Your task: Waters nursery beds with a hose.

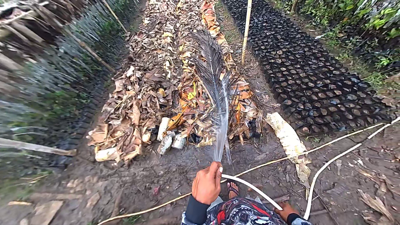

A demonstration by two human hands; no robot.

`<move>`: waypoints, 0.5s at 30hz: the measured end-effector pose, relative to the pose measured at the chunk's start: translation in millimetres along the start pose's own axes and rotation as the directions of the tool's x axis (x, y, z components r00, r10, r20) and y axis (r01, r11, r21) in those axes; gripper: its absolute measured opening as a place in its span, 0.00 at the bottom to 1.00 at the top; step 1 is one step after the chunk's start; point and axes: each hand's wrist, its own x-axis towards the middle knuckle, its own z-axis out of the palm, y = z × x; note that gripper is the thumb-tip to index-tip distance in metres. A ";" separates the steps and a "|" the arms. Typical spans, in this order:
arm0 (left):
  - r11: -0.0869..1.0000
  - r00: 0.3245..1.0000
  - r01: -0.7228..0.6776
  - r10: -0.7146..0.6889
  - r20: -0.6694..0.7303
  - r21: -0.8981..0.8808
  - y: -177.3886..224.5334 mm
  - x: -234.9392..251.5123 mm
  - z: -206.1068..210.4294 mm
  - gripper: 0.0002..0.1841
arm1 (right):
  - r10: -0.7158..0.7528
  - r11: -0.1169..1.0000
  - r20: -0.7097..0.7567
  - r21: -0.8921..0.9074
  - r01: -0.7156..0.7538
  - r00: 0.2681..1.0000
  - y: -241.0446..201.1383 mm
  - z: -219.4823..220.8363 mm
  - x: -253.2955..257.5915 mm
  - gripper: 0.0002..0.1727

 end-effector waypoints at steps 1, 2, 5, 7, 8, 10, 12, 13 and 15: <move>1.000 1.000 -0.004 0.004 -0.008 -0.001 0.1 0.6 0.8 0.19 | -0.001 1.000 -0.002 0.004 0.001 1.000 1.2 1.2 1.7 0.27; 1.000 1.000 -0.001 0.001 -0.031 0.001 0.2 1.4 1.6 0.18 | -0.003 1.000 -0.004 0.009 0.003 1.000 2.3 2.4 3.2 0.27; 1.000 0.996 0.017 -0.016 -0.084 0.010 3.4 3.9 1.4 0.19 | 0.007 1.000 0.007 -0.006 -0.007 1.000 3.6 3.5 3.6 0.28; 1.000 0.998 -0.013 0.013 -0.064 0.006 5.8 5.4 1.5 0.19 | 0.014 1.000 0.006 -0.006 -0.014 1.000 0.4 2.0 -1.3 0.28; 1.000 0.998 -0.029 0.029 -0.054 -0.001 7.6 5.9 1.7 0.19 | 0.013 1.000 0.003 -0.004 -0.013 1.000 -1.3 1.1 -4.4 0.28; 0.999 0.997 -0.032 0.032 -0.071 -0.004 10.6 7.3 2.3 0.19 | 0.018 1.000 0.011 -0.005 -0.018 1.000 -4.6 -1.6 -8.7 0.28; 1.000 0.993 -0.008 0.009 -0.118 0.005 12.5 9.4 3.1 0.19 | 0.021 1.000 0.019 -0.001 -0.021 1.000 -6.2 -4.0 -11.6 0.28; 1.000 0.992 -0.004 0.005 -0.130 0.008 13.4 10.6 3.1 0.19 | 0.023 1.000 0.026 0.001 -0.023 0.999 -7.1 -5.1 -13.4 0.29; 1.000 0.994 -0.019 0.020 -0.111 0.007 15.2 12.1 2.4 0.19 | 0.015 1.000 0.028 -0.001 -0.015 0.999 -6.8 -6.0 -14.2 0.28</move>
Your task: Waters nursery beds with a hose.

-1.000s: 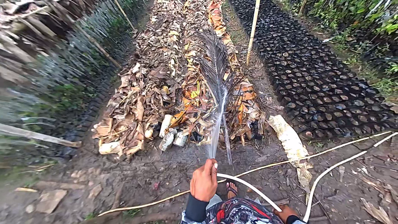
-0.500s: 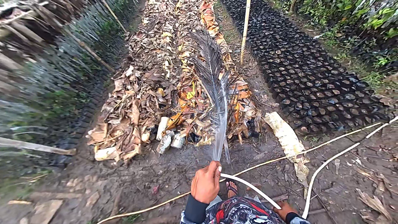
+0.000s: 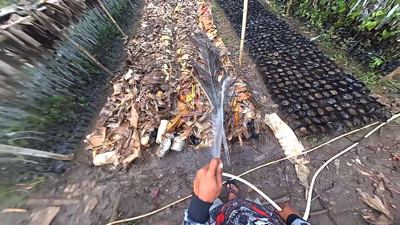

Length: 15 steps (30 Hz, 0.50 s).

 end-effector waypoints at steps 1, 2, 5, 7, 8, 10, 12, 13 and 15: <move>1.000 1.000 -0.011 0.011 0.009 -0.003 0.6 0.6 -0.2 0.19 | -0.005 1.000 -0.004 0.005 0.005 1.000 0.8 0.5 0.9 0.28; 1.000 1.000 -0.017 0.017 0.005 -0.003 1.0 1.2 -0.3 0.19 | -0.010 1.000 -0.005 0.011 0.010 1.000 1.1 0.7 1.2 0.28; 1.000 0.999 -0.001 0.001 -0.040 -0.002 0.7 3.4 -0.1 0.19 | -0.007 1.000 0.002 0.013 0.007 1.000 1.4 -0.2 1.5 0.28; 1.000 0.999 0.003 -0.003 -0.044 -0.003 0.7 4.7 0.2 0.19 | -0.008 1.000 -0.002 0.015 0.008 1.000 2.9 0.2 4.3 0.28; 1.000 1.000 -0.005 0.005 -0.030 -0.008 0.9 5.0 0.3 0.19 | -0.008 1.000 0.001 0.012 0.008 1.000 2.8 -0.1 4.2 0.28; 1.000 1.000 -0.018 0.018 -0.010 -0.015 0.8 5.6 0.3 0.18 | -0.006 1.000 -0.001 0.014 0.006 1.000 1.7 -1.3 3.3 0.28; 1.000 0.999 -0.014 0.014 -0.044 -0.010 -0.2 6.7 0.6 0.18 | -0.002 1.000 -0.001 0.011 0.002 1.000 1.5 -1.9 3.4 0.29; 1.000 0.998 -0.004 0.004 -0.070 -0.002 -0.5 7.5 0.6 0.19 | -0.001 1.000 0.000 0.011 0.001 1.000 1.6 -2.1 3.4 0.29; 1.000 0.994 0.015 -0.014 -0.106 0.007 -0.3 8.2 0.8 0.19 | -0.005 1.000 0.001 0.017 0.005 1.000 3.2 -1.3 5.5 0.29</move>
